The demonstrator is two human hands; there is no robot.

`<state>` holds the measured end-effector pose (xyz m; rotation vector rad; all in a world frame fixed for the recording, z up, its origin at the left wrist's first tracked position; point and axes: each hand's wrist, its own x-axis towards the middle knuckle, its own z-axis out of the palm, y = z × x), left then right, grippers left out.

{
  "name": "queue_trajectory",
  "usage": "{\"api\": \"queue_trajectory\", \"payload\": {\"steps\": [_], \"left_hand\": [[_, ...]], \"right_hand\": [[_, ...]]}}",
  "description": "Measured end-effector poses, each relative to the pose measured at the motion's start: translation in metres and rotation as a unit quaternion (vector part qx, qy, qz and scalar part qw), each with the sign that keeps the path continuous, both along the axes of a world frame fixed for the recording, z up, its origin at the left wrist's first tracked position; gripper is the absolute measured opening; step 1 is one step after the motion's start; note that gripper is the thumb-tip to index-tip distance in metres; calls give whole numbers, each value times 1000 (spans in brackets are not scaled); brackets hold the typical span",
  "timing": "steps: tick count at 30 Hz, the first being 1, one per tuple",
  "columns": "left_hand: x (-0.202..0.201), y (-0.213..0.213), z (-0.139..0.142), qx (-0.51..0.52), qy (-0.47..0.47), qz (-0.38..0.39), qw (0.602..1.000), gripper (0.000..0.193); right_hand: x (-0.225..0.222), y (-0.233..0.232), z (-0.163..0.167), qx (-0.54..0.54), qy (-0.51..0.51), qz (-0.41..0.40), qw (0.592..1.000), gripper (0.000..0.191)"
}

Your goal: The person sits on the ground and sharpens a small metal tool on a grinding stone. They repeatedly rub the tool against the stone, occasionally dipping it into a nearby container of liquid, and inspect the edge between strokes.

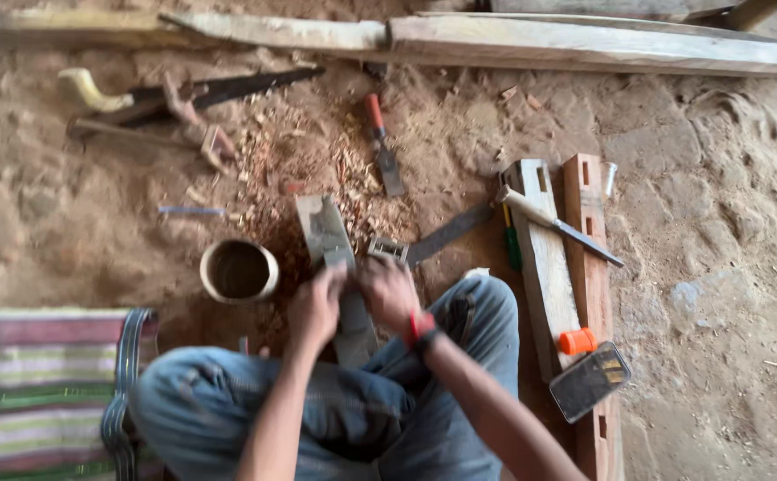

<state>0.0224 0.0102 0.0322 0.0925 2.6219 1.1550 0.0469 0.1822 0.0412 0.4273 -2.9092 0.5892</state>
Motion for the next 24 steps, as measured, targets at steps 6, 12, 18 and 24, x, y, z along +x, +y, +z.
{"api": "queue_trajectory", "payload": {"steps": [6,12,18,24], "left_hand": [[-6,6,-5,181,122,6,976,22],[55,-9,-17,131,75,-12,989,30],[-17,-3,-21,77,55,33,995,23],[-11,-3,-30,172,212,24,962,36]], "right_hand": [[-5,5,0,-53,-9,16,998,35],[57,-7,-5,-47,4,-1,999,51],[-22,-7,-17,-18,12,-30,999,46],[-23,-1,-16,-18,82,46,995,43]]}}
